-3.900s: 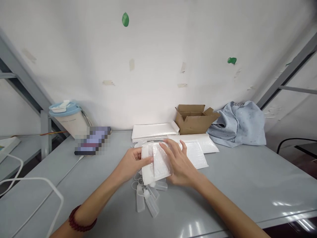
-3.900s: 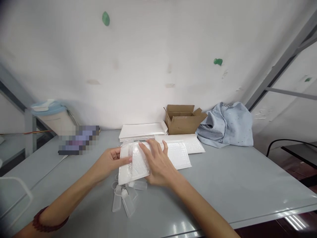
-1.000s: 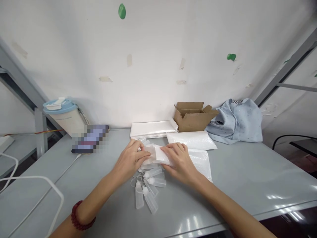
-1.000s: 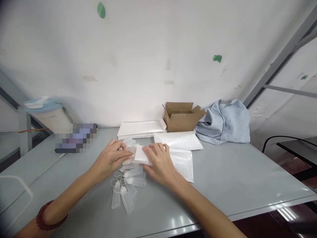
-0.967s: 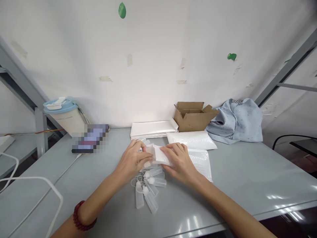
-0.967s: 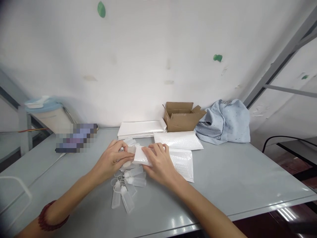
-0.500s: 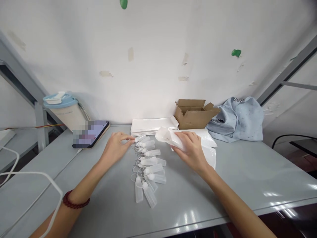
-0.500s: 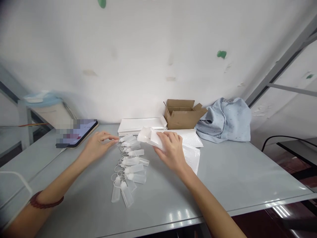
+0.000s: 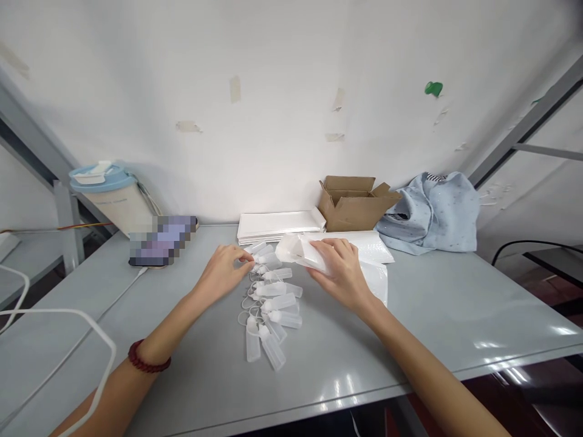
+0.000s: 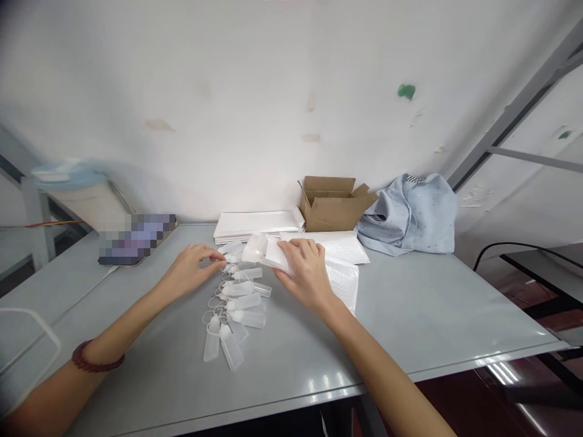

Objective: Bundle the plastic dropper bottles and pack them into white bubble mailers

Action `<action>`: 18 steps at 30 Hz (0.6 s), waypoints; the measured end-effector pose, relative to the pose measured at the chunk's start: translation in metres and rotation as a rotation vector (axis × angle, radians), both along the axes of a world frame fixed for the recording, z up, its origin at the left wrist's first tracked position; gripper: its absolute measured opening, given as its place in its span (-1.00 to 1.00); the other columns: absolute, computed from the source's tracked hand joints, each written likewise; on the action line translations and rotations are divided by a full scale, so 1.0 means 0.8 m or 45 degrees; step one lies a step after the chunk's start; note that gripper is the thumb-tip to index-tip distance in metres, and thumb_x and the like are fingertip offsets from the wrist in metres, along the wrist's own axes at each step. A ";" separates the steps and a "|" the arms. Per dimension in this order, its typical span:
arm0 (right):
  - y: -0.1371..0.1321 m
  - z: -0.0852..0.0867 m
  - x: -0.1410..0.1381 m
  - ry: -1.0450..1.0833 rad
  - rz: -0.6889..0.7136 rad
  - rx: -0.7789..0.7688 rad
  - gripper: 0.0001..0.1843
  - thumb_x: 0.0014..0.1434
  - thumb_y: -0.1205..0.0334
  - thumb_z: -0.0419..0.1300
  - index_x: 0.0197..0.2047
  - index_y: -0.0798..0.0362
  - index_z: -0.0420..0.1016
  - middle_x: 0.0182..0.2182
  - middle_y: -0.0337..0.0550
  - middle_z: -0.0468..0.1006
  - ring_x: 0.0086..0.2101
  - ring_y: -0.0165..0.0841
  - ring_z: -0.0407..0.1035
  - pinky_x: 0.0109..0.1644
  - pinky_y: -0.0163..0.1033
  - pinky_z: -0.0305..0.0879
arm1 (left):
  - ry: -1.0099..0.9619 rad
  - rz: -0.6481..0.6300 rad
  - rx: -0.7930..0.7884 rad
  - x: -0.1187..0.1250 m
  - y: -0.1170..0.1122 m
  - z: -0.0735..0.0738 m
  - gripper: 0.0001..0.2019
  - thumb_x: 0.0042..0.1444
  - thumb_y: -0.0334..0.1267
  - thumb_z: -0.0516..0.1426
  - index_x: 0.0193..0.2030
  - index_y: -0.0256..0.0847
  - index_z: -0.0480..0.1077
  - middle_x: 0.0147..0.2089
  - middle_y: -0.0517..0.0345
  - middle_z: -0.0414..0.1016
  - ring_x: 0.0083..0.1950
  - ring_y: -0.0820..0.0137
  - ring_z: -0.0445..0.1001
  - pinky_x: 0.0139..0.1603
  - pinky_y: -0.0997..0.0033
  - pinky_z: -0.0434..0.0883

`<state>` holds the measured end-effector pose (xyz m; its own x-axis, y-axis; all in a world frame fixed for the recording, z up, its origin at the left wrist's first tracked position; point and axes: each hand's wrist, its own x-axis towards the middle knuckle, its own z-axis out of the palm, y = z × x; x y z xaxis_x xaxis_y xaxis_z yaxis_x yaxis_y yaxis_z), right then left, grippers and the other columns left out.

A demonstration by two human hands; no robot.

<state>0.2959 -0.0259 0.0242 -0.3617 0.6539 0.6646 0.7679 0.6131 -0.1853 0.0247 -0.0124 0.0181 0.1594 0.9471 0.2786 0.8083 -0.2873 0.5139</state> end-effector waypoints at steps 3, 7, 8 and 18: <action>-0.001 0.000 -0.002 -0.011 0.014 -0.013 -0.62 0.16 0.17 0.17 0.05 0.00 0.32 -0.12 -0.01 0.43 -0.10 -0.16 0.27 -0.04 -0.03 0.10 | -0.008 -0.018 0.000 0.005 -0.002 -0.004 -0.78 0.05 -0.10 0.09 -0.39 -0.14 0.51 -0.29 0.07 0.55 -0.14 0.15 0.41 -0.17 0.26 0.32; -0.003 0.000 -0.003 -0.022 0.029 -0.039 -0.62 0.15 0.19 0.17 0.05 0.01 0.32 -0.11 0.00 0.42 -0.10 -0.16 0.27 -0.05 -0.03 0.09 | -0.054 0.001 0.005 0.006 -0.002 0.003 -0.78 0.07 -0.11 0.08 -0.40 -0.15 0.49 -0.32 0.10 0.56 -0.18 0.20 0.42 -0.21 0.30 0.32; -0.004 0.001 -0.003 -0.026 0.036 -0.048 -0.61 0.15 0.19 0.17 0.06 0.01 0.32 -0.11 0.00 0.42 -0.10 -0.16 0.27 -0.05 -0.03 0.09 | -0.065 0.018 0.005 0.004 -0.003 0.008 -0.77 0.09 -0.09 0.07 -0.38 -0.15 0.48 -0.32 0.11 0.56 -0.20 0.22 0.42 -0.22 0.32 0.32; -0.010 0.002 -0.009 -0.051 0.107 -0.119 -0.59 0.14 0.19 0.19 0.06 0.06 0.31 -0.12 0.00 0.39 -0.10 -0.16 0.23 -0.06 -0.03 0.14 | -0.320 -0.139 0.161 0.006 -0.031 0.056 -0.82 0.13 -0.13 0.11 -0.40 -0.14 0.44 -0.33 0.17 0.49 -0.22 0.32 0.36 -0.22 0.37 0.29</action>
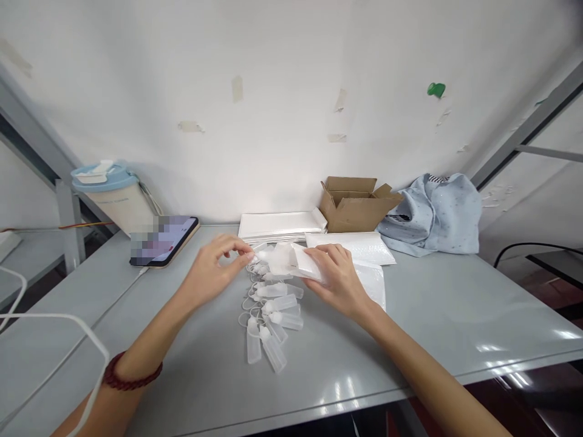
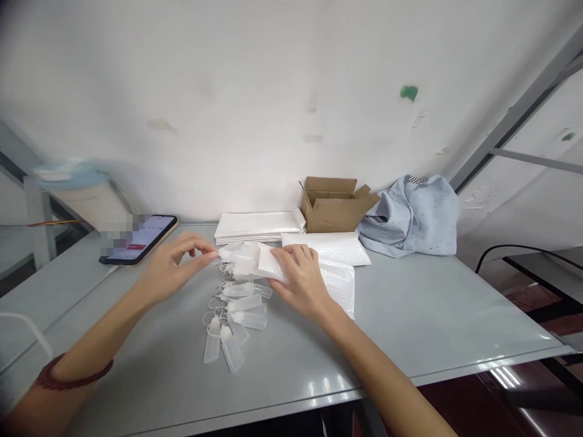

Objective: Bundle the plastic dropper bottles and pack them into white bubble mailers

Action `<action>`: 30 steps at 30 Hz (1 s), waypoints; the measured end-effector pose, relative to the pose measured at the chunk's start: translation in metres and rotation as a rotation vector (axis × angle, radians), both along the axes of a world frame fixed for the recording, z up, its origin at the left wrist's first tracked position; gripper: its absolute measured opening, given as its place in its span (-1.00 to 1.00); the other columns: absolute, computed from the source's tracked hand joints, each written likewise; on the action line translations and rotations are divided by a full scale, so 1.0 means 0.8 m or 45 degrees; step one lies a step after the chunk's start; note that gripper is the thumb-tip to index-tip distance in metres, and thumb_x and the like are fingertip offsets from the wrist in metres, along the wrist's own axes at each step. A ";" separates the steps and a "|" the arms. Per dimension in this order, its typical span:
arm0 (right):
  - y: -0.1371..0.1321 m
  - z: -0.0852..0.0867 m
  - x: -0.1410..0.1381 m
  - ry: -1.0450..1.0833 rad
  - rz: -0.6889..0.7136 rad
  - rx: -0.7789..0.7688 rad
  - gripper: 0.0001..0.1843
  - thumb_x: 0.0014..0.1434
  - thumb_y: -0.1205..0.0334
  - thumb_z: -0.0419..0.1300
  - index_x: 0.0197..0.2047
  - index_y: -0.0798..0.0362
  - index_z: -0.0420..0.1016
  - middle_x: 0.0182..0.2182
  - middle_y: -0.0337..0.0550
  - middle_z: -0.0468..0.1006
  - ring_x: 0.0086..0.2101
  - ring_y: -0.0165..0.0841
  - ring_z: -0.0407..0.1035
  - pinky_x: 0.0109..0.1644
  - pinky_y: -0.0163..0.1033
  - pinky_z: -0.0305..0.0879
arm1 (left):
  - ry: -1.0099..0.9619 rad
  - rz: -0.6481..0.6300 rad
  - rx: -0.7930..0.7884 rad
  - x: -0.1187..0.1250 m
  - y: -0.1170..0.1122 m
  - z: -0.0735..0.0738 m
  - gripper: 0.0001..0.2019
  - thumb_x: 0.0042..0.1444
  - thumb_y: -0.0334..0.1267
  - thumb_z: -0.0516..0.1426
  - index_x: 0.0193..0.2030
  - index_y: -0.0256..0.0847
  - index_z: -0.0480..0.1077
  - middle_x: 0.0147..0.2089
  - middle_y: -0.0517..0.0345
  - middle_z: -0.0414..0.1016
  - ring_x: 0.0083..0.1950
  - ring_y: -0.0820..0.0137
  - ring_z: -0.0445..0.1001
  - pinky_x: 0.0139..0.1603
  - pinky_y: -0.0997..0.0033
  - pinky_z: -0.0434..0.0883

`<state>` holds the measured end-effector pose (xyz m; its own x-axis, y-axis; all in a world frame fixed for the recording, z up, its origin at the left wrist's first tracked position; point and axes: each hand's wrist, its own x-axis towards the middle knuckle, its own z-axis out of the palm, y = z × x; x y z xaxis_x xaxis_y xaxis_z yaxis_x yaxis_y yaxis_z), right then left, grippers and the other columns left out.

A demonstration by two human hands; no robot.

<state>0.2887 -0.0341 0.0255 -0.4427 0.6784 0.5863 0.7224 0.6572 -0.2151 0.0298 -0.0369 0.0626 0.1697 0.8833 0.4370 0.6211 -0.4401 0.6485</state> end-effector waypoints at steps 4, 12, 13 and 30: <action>-0.007 0.001 -0.006 -0.002 0.066 0.002 -0.58 0.13 0.21 0.19 0.07 0.04 0.30 -0.13 0.00 0.38 -0.10 -0.16 0.23 -0.05 -0.03 0.18 | 0.033 -0.080 0.026 0.020 -0.005 -0.022 -0.85 0.12 -0.18 0.14 -0.35 -0.09 0.53 -0.23 0.11 0.45 -0.07 0.25 0.32 -0.03 0.26 0.32; -0.020 0.000 -0.021 -0.030 0.197 0.000 -0.57 0.10 0.29 0.18 0.06 0.08 0.32 -0.14 0.02 0.37 -0.14 -0.18 0.24 -0.10 -0.07 0.22 | -0.016 -0.280 -0.043 0.048 -0.011 -0.044 -0.82 0.11 -0.31 0.15 -0.36 -0.03 0.60 0.04 0.08 0.46 0.14 0.16 0.22 0.13 0.09 0.30; -0.021 -0.001 -0.022 -0.034 0.206 -0.007 -0.57 0.09 0.29 0.18 0.06 0.08 0.32 -0.14 0.02 0.37 -0.14 -0.18 0.24 -0.10 -0.06 0.22 | -0.001 -0.290 -0.034 0.049 -0.011 -0.045 -0.80 0.12 -0.32 0.13 -0.36 -0.04 0.60 0.04 0.07 0.46 0.14 0.16 0.21 0.12 0.09 0.30; -0.021 0.010 -0.015 0.081 0.186 0.131 -0.52 0.11 0.25 0.17 0.11 0.07 0.27 -0.12 0.03 0.37 -0.13 -0.17 0.22 -0.08 -0.03 0.22 | -0.699 -0.169 -0.787 0.039 -0.012 -0.010 -0.41 -0.14 -0.08 0.33 0.07 -0.19 0.37 -0.20 0.07 0.58 -0.15 0.20 0.53 -0.21 0.30 0.46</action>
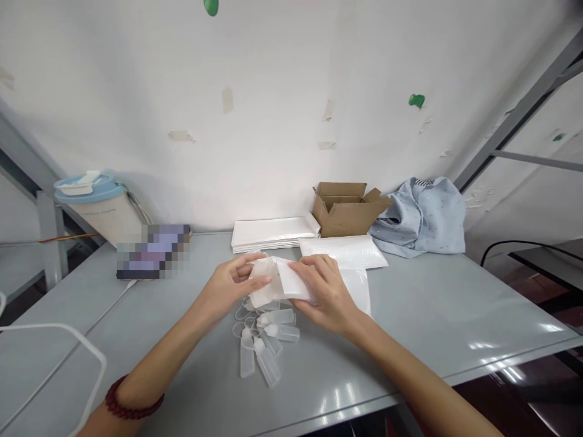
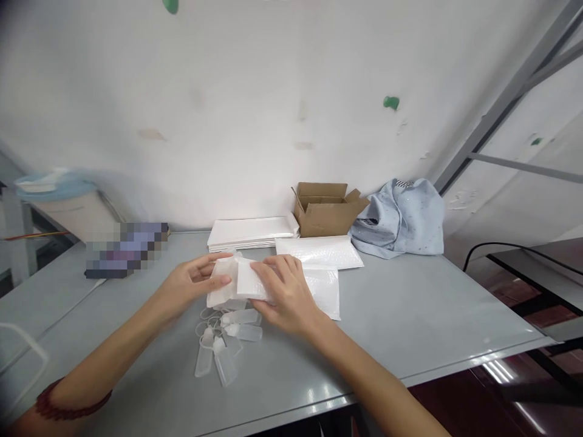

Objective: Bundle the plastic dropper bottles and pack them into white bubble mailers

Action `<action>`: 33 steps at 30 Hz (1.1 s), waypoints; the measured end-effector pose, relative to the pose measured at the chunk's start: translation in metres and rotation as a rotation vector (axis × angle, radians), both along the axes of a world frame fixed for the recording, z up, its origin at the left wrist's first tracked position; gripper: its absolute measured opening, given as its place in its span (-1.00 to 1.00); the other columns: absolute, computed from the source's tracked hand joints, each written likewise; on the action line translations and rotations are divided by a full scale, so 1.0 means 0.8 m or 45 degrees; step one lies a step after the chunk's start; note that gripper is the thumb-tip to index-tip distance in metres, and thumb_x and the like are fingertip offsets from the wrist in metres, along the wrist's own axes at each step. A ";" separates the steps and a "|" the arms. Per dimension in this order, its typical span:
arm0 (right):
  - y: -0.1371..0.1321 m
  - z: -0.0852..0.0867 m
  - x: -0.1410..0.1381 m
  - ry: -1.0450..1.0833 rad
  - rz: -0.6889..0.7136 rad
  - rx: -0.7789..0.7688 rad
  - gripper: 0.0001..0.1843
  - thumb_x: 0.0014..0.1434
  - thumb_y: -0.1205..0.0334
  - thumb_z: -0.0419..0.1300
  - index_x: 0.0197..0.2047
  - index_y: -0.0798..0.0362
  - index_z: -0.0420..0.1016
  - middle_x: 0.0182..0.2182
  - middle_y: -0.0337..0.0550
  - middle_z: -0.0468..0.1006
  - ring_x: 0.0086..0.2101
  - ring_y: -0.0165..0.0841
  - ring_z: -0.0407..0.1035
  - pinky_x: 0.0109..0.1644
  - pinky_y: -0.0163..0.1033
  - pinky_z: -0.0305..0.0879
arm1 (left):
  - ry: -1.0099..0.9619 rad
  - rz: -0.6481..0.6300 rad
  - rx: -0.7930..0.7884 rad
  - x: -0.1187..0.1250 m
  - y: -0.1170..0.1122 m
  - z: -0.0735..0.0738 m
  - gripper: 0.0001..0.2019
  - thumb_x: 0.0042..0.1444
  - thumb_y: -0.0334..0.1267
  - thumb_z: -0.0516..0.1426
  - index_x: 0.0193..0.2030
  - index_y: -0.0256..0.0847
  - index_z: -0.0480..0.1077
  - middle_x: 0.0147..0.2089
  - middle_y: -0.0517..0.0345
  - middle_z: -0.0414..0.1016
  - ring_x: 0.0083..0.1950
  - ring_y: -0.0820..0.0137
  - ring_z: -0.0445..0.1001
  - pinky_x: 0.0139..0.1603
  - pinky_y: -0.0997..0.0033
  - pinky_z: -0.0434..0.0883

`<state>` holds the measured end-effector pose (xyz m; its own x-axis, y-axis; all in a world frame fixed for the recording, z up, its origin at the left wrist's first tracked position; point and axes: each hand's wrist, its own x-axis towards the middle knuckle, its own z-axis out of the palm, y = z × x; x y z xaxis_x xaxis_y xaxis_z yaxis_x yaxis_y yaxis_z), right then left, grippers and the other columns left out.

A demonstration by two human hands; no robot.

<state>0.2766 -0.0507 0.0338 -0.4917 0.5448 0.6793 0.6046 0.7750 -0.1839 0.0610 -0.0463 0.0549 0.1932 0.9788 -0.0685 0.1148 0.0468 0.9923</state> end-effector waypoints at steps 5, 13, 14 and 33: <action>-0.008 0.002 -0.007 -0.041 0.045 0.034 -0.53 0.08 0.29 0.15 0.09 0.12 0.27 -0.13 0.05 0.37 -0.14 -0.16 0.24 -0.09 -0.04 0.20 | 0.015 -0.098 -0.149 0.003 -0.001 -0.005 -0.75 -0.18 -0.11 0.33 -0.47 -0.26 0.48 -0.54 0.23 0.45 -0.50 0.40 0.39 -0.50 0.48 0.28; -0.009 0.000 -0.010 -0.074 0.063 0.020 -0.54 0.11 0.27 0.13 0.10 0.11 0.27 -0.14 0.05 0.38 -0.13 -0.16 0.25 -0.10 -0.04 0.18 | 0.033 -0.080 -0.140 0.010 -0.006 -0.006 -0.83 -0.16 -0.23 0.27 -0.53 -0.25 0.39 -0.58 0.30 0.30 -0.55 0.50 0.23 -0.55 0.55 0.16; -0.009 0.000 -0.011 -0.082 0.068 0.016 -0.55 0.11 0.27 0.13 0.09 0.12 0.27 -0.14 0.06 0.38 -0.13 -0.16 0.25 -0.10 -0.04 0.18 | 0.051 -0.072 -0.137 0.013 -0.007 -0.005 -0.82 -0.16 -0.25 0.26 -0.56 -0.25 0.35 -0.60 0.31 0.27 -0.56 0.51 0.21 -0.56 0.55 0.14; -0.010 -0.010 -0.021 -0.604 -0.433 0.409 -0.47 0.17 0.56 -0.08 0.23 0.31 0.18 0.26 0.32 0.15 0.23 0.08 0.01 0.08 0.19 0.07 | -0.320 0.057 0.034 0.002 -0.011 0.006 -0.65 0.17 -0.02 0.12 -0.19 -0.26 0.56 -0.19 -0.03 0.59 -0.13 0.24 0.52 -0.12 0.29 0.49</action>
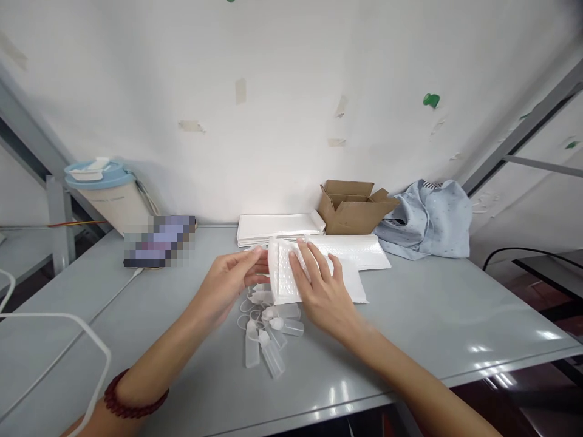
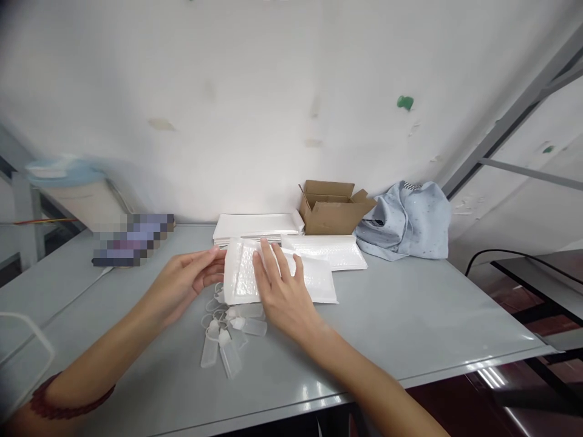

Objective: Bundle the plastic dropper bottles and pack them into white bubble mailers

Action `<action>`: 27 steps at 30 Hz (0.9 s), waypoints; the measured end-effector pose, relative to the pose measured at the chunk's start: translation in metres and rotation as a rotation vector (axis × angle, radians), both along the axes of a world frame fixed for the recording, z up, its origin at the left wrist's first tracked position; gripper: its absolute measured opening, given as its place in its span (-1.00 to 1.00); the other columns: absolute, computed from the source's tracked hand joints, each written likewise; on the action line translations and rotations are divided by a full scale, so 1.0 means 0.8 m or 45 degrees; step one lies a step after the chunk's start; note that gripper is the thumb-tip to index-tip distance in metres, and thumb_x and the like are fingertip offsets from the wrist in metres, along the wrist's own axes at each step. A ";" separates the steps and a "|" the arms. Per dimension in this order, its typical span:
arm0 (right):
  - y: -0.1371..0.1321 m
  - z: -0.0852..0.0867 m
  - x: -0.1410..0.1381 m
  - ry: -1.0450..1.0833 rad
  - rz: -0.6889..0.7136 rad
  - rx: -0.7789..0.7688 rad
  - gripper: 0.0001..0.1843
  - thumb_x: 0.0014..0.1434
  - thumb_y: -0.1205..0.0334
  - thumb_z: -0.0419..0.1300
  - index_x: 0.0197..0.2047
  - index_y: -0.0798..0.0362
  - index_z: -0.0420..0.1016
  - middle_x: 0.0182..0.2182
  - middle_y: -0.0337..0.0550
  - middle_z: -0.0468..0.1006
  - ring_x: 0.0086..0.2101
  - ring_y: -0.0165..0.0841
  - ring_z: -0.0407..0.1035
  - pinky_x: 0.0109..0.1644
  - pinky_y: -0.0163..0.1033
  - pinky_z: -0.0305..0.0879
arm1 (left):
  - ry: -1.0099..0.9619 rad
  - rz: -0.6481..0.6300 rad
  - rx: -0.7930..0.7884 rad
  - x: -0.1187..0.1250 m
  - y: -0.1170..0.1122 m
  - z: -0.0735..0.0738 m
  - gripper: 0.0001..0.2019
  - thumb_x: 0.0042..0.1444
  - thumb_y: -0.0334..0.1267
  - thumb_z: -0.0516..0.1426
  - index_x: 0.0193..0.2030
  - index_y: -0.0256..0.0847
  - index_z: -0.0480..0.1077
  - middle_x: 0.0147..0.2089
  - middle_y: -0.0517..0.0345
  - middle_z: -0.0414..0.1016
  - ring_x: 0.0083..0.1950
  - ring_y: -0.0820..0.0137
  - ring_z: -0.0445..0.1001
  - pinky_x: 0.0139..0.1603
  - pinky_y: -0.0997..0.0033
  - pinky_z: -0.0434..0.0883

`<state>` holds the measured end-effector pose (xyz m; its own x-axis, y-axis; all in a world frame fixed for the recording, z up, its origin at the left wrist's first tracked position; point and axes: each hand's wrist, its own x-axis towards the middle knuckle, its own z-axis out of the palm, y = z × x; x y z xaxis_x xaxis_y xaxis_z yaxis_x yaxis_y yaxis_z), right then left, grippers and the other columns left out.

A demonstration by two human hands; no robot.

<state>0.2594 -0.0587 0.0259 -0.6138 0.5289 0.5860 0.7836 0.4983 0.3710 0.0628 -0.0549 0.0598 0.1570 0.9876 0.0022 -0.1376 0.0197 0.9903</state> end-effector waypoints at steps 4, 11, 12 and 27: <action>0.002 0.001 0.002 0.032 -0.010 0.033 -0.48 0.18 0.57 -0.07 0.22 0.23 0.20 0.26 0.30 0.16 0.23 0.03 0.06 0.08 0.16 0.09 | 0.363 0.038 0.448 0.012 -0.009 -0.015 -0.66 0.27 -0.16 0.00 0.05 -0.23 0.46 0.04 -0.11 0.47 -0.01 0.19 0.47 -0.15 0.21 0.53; 0.007 0.007 0.011 0.158 0.118 0.157 -0.62 0.19 0.61 -0.10 -0.09 0.19 0.44 0.11 0.11 0.43 0.12 -0.18 0.29 0.08 0.00 0.12 | 1.319 0.204 1.504 0.017 -0.005 -0.040 -0.53 0.17 -0.55 -0.02 0.24 -0.35 0.20 0.22 -0.33 0.24 0.27 0.01 0.19 0.08 -0.05 0.40; 0.007 0.008 0.012 0.172 0.153 0.179 -0.63 0.19 0.60 -0.09 -0.11 0.18 0.44 0.07 0.08 0.47 0.09 -0.21 0.32 0.08 -0.03 0.13 | 1.362 0.238 1.586 0.017 -0.002 -0.039 -0.54 0.16 -0.56 0.00 0.22 -0.37 0.20 0.22 -0.34 0.25 0.28 0.01 0.19 0.11 -0.05 0.38; 0.047 0.033 0.079 0.488 -0.172 0.471 -0.51 0.16 -0.10 0.18 0.01 0.09 0.37 0.00 0.13 0.45 0.04 -0.10 0.30 0.09 -0.02 0.09 | 0.701 0.138 0.333 0.088 0.071 0.002 -0.68 0.20 -0.20 0.03 -0.57 -0.19 0.21 -0.62 0.30 0.25 -0.54 0.48 0.28 -0.53 0.51 0.18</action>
<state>0.3228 -0.0213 0.0525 -0.2609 0.3047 0.9160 0.9450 0.2747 0.1778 0.1328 0.0020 0.0613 0.1030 0.9757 0.1934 0.4071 -0.2188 0.8868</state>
